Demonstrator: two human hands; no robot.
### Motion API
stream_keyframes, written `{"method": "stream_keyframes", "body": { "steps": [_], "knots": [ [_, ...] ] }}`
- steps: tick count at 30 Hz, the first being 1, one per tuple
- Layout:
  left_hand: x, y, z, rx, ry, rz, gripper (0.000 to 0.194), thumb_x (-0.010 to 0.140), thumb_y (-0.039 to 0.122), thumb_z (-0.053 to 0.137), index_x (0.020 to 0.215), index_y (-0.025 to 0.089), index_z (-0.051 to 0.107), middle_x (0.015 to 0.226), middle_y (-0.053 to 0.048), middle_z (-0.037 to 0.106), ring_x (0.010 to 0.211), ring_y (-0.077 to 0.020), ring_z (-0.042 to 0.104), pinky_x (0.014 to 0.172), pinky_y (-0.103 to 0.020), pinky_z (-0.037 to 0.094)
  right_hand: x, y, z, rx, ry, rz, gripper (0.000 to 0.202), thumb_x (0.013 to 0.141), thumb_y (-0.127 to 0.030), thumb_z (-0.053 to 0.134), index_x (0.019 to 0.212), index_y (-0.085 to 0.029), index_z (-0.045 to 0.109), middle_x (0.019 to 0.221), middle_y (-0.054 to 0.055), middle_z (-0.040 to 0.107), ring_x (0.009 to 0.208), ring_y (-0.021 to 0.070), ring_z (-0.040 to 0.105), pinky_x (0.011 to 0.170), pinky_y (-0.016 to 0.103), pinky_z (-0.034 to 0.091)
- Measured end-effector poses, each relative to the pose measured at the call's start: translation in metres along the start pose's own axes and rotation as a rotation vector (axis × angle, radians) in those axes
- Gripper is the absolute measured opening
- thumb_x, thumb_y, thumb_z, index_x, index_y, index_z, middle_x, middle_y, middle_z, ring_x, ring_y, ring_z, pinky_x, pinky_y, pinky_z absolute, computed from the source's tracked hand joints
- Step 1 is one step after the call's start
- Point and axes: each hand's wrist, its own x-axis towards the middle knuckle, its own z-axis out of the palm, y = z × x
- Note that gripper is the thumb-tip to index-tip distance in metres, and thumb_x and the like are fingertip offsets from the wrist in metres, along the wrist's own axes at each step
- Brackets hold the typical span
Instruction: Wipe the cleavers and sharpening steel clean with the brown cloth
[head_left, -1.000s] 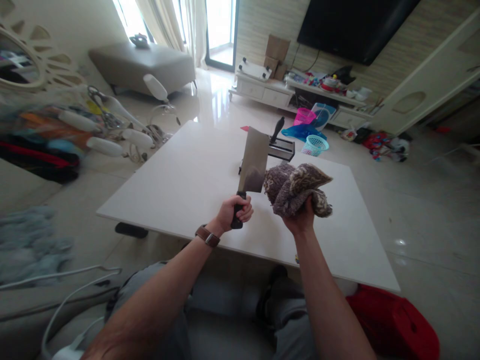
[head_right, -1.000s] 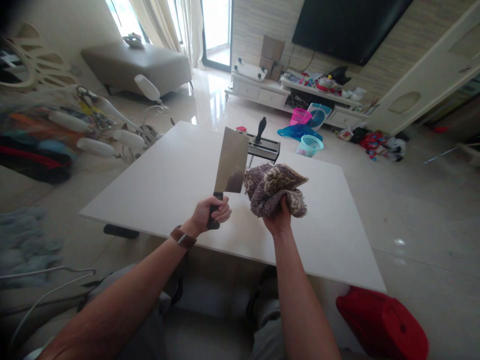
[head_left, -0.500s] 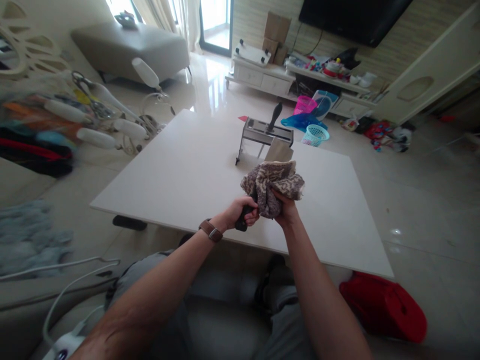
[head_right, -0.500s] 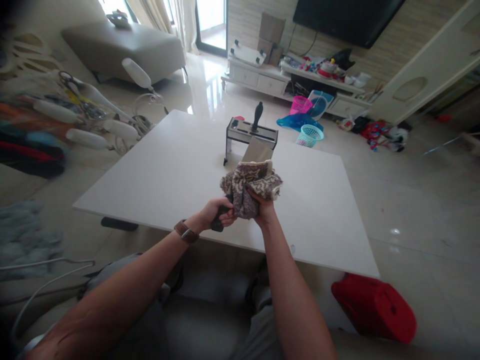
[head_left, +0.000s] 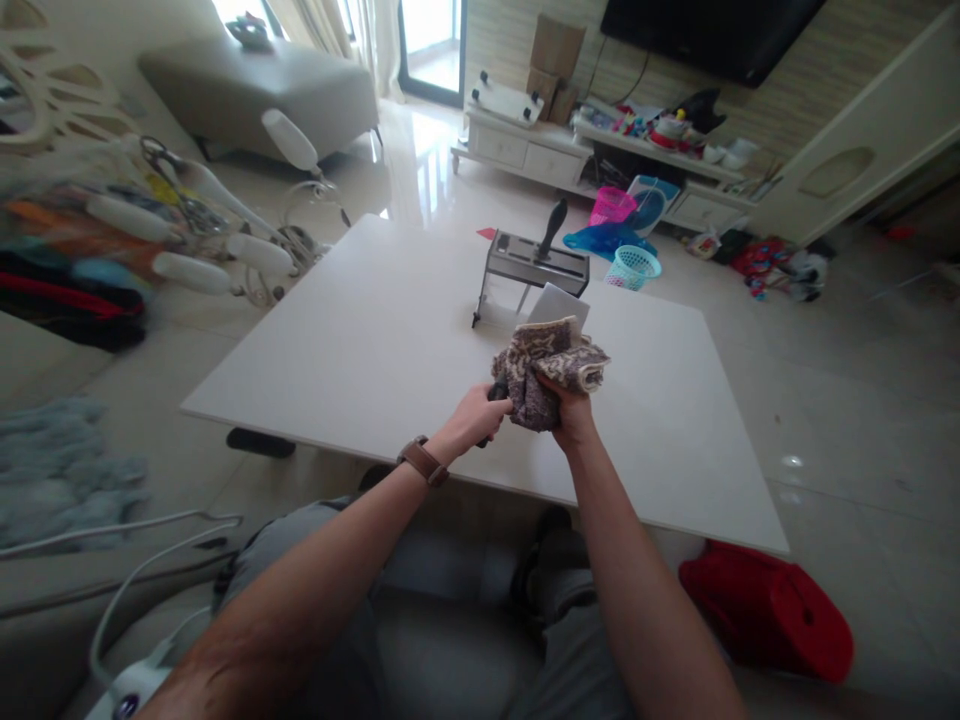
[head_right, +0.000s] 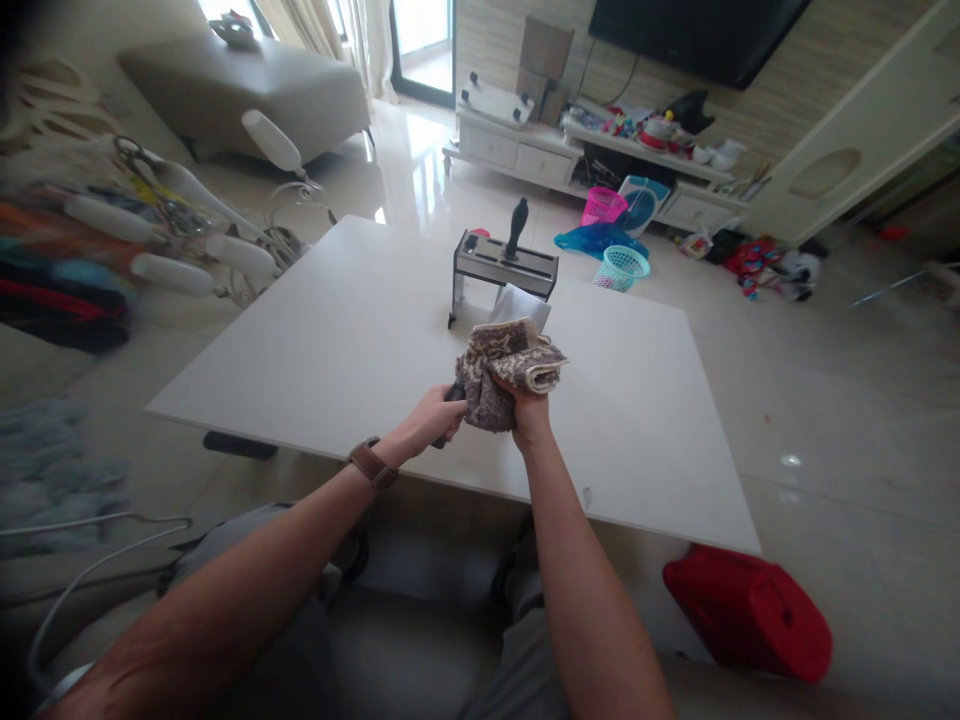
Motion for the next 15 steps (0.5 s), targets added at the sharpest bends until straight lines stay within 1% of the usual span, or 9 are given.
{"method": "stream_keyframes", "body": {
  "steps": [4, 7, 10, 15],
  "knots": [
    [-0.0001, 0.0008, -0.0008, 0.100, 0.015, 0.058, 0.012, 0.075, 0.020, 0.056, 0.068, 0.021, 0.047, 0.046, 0.005, 0.046, 0.037, -0.0098, 0.043, 0.037, -0.022, 0.036, 0.0021, 0.0014, -0.0023, -0.015, -0.015, 0.034, 0.061, 0.050, -0.023, 0.097, 0.106, -0.023, 0.072, 0.106, 0.001, 0.079, 0.109, 0.0277, 0.073, 0.113, 0.054, 0.053],
    [0.0024, -0.0009, -0.0022, 0.145, 0.033, 0.077, 0.012, 0.075, 0.022, 0.056, 0.068, 0.021, 0.048, 0.047, 0.005, 0.047, 0.036, -0.0105, 0.045, 0.035, -0.022, 0.035, 0.0033, 0.0021, -0.0025, -0.014, -0.002, 0.043, 0.063, 0.047, -0.024, 0.097, 0.105, -0.023, 0.072, 0.105, 0.000, 0.079, 0.111, 0.0278, 0.073, 0.113, 0.053, 0.053],
    [0.0035, -0.0026, -0.0020, 0.162, 0.055, 0.080, 0.012, 0.076, 0.023, 0.057, 0.068, 0.020, 0.048, 0.048, 0.005, 0.048, 0.037, -0.0103, 0.046, 0.035, -0.021, 0.035, 0.0038, 0.0024, -0.0023, -0.015, 0.005, 0.043, 0.065, 0.045, -0.023, 0.098, 0.105, -0.024, 0.071, 0.105, -0.001, 0.080, 0.112, 0.0282, 0.073, 0.113, 0.053, 0.054],
    [0.0034, -0.0045, -0.0005, 0.149, 0.055, 0.076, 0.012, 0.077, 0.024, 0.057, 0.069, 0.020, 0.049, 0.049, 0.005, 0.047, 0.037, -0.0101, 0.047, 0.034, -0.021, 0.036, 0.0031, 0.0028, -0.0028, -0.014, -0.009, 0.038, 0.067, 0.047, -0.024, 0.098, 0.108, -0.023, 0.070, 0.104, 0.000, 0.080, 0.114, 0.0274, 0.072, 0.113, 0.052, 0.053]
  ]
}}
